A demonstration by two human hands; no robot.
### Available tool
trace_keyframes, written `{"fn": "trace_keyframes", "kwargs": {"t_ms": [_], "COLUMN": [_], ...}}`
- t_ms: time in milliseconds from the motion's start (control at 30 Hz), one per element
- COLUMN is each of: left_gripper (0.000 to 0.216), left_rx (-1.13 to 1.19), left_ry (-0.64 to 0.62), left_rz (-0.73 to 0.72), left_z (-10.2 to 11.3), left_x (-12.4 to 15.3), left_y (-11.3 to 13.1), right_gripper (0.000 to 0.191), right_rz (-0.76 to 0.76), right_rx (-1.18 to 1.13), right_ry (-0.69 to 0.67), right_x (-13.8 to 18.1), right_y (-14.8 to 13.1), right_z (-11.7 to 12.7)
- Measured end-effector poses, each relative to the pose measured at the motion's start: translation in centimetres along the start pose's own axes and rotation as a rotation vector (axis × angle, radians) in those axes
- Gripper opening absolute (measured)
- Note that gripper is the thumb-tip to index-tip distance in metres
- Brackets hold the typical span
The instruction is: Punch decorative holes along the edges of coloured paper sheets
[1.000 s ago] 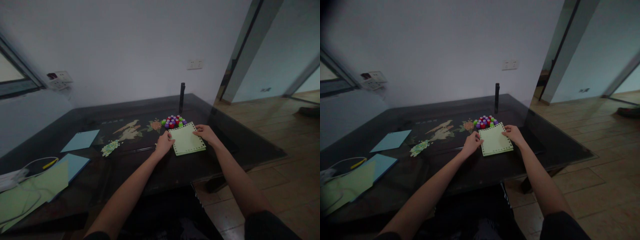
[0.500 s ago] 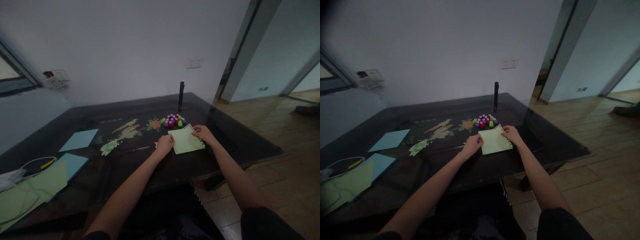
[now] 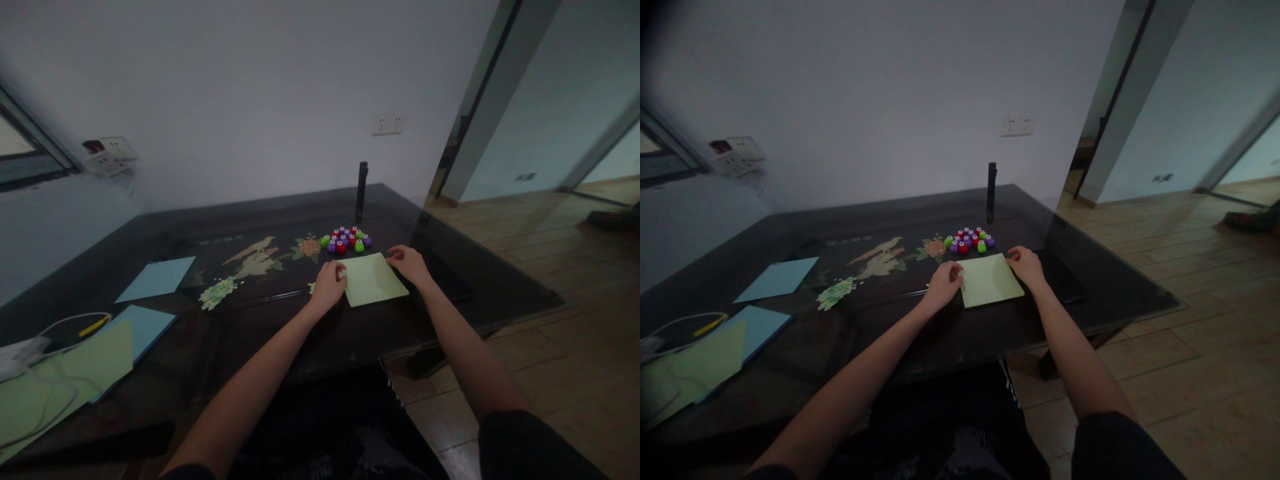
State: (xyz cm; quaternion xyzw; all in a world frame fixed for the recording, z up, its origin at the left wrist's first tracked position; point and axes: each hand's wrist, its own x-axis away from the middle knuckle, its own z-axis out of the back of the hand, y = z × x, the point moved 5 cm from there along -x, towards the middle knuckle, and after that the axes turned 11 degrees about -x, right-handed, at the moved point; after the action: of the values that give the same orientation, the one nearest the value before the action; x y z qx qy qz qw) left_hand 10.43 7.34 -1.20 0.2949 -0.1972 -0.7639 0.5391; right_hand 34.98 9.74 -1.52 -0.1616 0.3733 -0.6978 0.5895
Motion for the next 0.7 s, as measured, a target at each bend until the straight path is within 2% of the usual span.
{"fn": "trace_keyframes", "kwargs": {"t_ms": [133,267,500,700], "left_gripper": [0.04,0.052,0.063,0.063], "left_rx": [0.417,0.673,0.897,0.923], "left_ry": [-0.075,-0.164,-0.181,-0.192], "left_rz": [0.223,0.379,0.428,0.421], "left_z": [0.0,0.0,-0.3,-0.6], "left_x": [0.1,0.6,0.9,0.7], "left_y": [-0.6,-0.5,-0.1,-0.4], "right_gripper": [0.022,0.022,0.024,0.026], "right_rz": [-0.014,-0.018,-0.002,0.063], "right_rx": [0.02,0.031,0.025,0.059], "right_ry": [-0.002,-0.022,-0.075,-0.114], "right_x": [0.1,0.2,0.4,0.4], "right_y": [-0.2,-0.5,-0.8,-1.0], "right_z": [0.0,-0.2,-0.7,-1.0]}}
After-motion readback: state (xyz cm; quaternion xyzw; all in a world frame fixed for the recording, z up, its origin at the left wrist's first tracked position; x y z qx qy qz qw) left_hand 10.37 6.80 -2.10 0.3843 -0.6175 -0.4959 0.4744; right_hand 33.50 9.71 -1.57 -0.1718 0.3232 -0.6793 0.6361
